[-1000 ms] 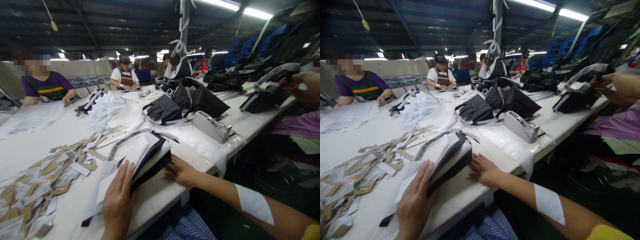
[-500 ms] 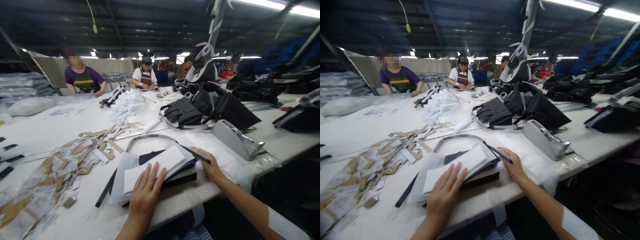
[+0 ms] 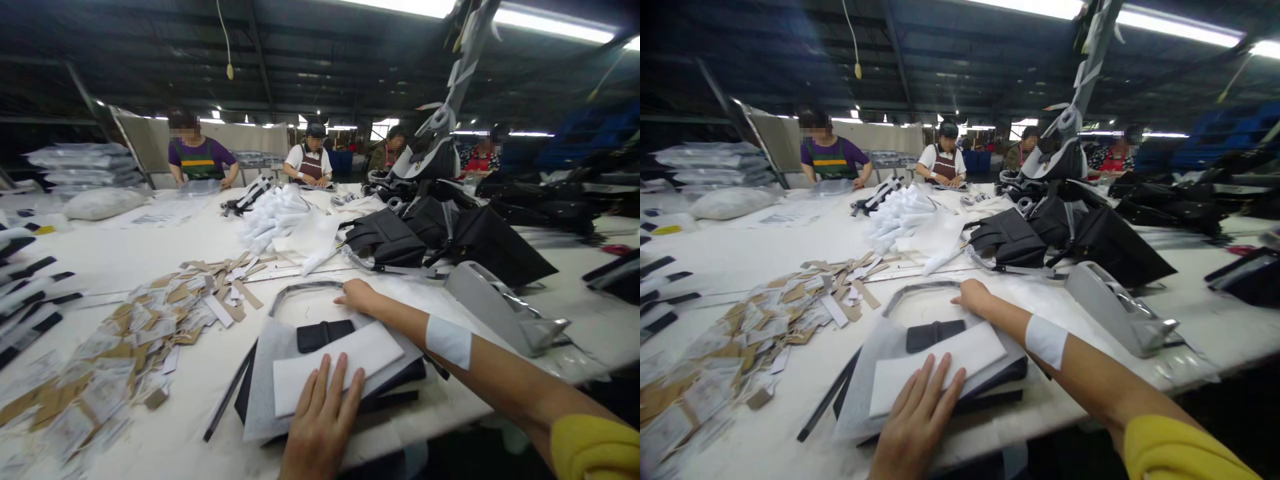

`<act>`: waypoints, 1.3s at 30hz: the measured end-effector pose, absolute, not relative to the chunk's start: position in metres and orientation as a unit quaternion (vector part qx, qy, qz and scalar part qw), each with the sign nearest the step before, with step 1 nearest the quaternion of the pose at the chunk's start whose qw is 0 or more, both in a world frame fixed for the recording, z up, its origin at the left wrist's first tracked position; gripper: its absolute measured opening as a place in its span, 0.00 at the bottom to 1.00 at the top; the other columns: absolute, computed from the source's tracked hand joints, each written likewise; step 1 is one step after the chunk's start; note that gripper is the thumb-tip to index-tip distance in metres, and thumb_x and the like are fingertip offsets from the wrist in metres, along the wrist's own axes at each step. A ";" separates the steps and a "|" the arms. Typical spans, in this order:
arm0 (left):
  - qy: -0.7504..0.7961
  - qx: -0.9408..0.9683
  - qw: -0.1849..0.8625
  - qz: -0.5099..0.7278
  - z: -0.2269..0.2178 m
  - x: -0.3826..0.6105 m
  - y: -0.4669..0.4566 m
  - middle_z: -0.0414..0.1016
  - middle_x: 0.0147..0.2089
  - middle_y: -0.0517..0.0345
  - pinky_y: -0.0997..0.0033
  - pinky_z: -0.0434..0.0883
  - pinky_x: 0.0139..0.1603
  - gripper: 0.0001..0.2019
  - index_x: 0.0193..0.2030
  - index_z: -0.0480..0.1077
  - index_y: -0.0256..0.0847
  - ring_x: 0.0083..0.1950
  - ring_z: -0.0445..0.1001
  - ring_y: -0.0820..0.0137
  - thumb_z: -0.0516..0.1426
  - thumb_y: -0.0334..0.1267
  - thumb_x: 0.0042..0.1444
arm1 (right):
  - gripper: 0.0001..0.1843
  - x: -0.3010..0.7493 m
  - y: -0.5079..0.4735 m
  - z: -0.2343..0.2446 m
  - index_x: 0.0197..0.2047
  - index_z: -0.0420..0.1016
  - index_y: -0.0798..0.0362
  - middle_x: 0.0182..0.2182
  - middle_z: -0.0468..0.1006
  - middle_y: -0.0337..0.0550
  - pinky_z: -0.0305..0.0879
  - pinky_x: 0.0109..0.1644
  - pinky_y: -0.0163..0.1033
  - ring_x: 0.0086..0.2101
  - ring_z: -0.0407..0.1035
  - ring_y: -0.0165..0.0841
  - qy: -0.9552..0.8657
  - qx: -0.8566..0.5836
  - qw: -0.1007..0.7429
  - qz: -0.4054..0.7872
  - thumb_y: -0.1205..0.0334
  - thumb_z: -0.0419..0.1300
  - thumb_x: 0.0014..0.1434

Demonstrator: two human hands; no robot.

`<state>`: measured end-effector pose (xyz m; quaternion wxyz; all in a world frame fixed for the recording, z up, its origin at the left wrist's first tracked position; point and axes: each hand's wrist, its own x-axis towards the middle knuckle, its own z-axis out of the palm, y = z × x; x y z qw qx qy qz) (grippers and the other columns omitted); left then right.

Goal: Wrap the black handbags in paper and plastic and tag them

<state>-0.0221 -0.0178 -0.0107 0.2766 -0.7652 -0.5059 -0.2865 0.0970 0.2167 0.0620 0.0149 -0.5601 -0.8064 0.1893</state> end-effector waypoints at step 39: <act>-0.513 -0.746 0.259 -0.337 -0.012 -0.021 -0.020 0.71 0.64 0.57 0.61 0.64 0.64 0.20 0.65 0.67 0.50 0.65 0.69 0.59 0.47 0.34 0.70 | 0.27 0.145 0.257 0.030 0.47 0.83 0.51 0.45 0.83 0.41 0.66 0.59 0.40 0.51 0.75 0.38 -0.858 -0.290 0.051 0.420 0.72 0.54 0.46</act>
